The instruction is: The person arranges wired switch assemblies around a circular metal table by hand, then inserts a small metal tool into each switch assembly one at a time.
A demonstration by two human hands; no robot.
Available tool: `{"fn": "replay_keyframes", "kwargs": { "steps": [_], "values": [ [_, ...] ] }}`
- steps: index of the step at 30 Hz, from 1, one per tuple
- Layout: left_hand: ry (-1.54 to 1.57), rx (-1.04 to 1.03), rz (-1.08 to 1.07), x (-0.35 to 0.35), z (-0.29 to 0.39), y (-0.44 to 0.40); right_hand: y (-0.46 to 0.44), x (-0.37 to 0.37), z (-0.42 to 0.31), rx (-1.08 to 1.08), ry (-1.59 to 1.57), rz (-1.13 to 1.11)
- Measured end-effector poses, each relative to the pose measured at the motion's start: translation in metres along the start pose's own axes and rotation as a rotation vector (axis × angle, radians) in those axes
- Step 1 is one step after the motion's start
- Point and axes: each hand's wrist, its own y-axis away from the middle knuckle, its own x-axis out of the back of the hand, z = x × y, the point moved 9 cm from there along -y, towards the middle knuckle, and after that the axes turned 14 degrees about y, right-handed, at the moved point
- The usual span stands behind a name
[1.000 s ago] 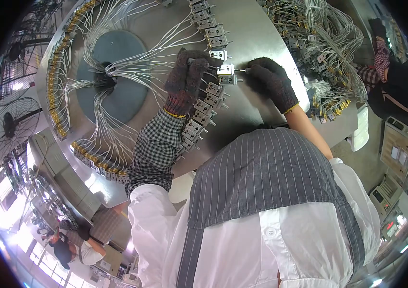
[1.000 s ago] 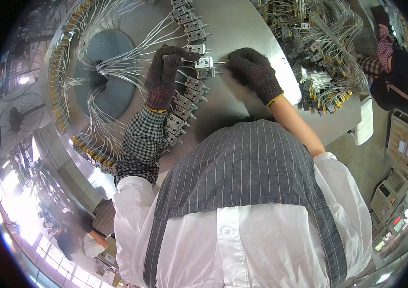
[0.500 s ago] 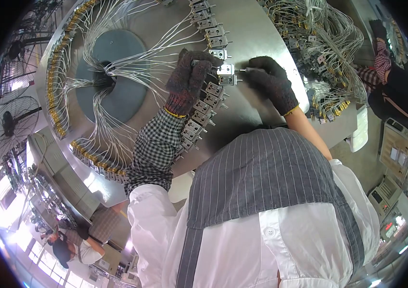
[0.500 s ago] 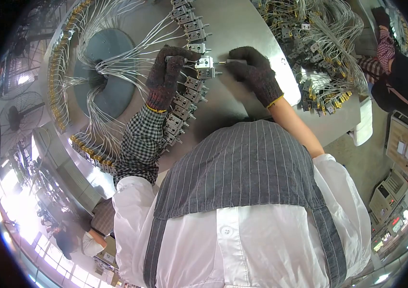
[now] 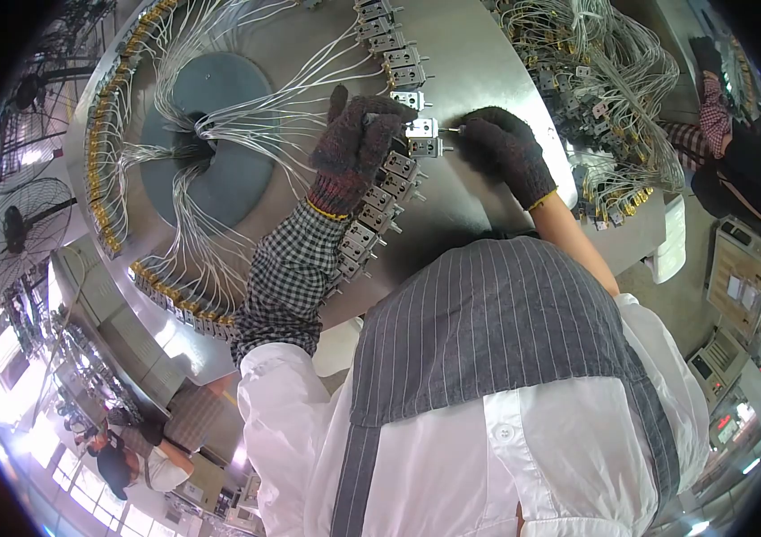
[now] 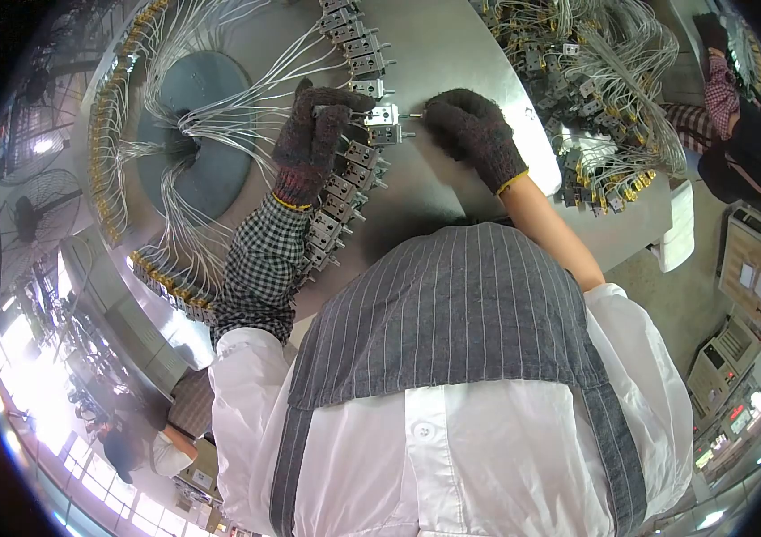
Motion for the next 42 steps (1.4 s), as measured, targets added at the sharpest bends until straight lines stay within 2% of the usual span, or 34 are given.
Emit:
{"fn": "replay_keyframes", "kwargs": {
  "steps": [2, 5, 8, 10, 17, 21, 23, 25, 29, 31, 35, 40, 42],
  "values": [
    [0.205, 0.172, 0.068, 0.003, -0.016, 0.005, 0.001, 0.000, -0.001, 0.006, 0.004, -0.012],
    [0.336, 0.261, 0.145, 0.005, -0.017, 0.006, 0.003, 0.001, -0.004, -0.012, -0.007, -0.010],
    [0.309, 0.191, 0.145, 0.006, -0.024, 0.008, 0.005, -0.001, -0.006, 0.011, -0.039, -0.022],
    [0.271, 0.176, 0.112, 0.004, -0.018, 0.003, 0.008, 0.001, -0.022, 0.205, 0.058, 0.069],
    [0.152, 0.168, 0.008, -0.002, -0.012, 0.002, 0.003, 0.004, -0.010, 0.082, 0.077, 0.039],
    [0.127, 0.152, 0.023, -0.001, -0.011, 0.004, 0.002, 0.001, -0.004, -0.004, -0.006, -0.005],
    [0.364, 0.234, 0.152, 0.003, -0.019, 0.007, -0.005, 0.005, 0.005, -0.009, -0.021, -0.002],
    [0.284, 0.221, 0.131, 0.005, -0.008, 0.002, -0.006, 0.005, -0.011, 0.290, 0.196, 0.011],
    [0.203, 0.161, 0.090, 0.006, -0.017, 0.004, 0.004, 0.007, -0.018, 0.190, 0.054, 0.046],
    [0.221, 0.173, 0.095, 0.006, -0.017, 0.005, 0.005, 0.002, -0.012, 0.060, -0.045, -0.001],
    [0.289, 0.182, 0.132, 0.006, -0.012, 0.004, 0.006, 0.001, -0.009, 0.024, -0.047, -0.014],
    [0.343, 0.241, 0.148, 0.006, -0.011, 0.001, 0.010, 0.008, -0.027, 0.258, 0.036, 0.074],
    [0.358, 0.257, 0.143, 0.006, -0.012, 0.002, 0.012, 0.007, -0.029, 0.271, 0.060, 0.076]
  ]
}}
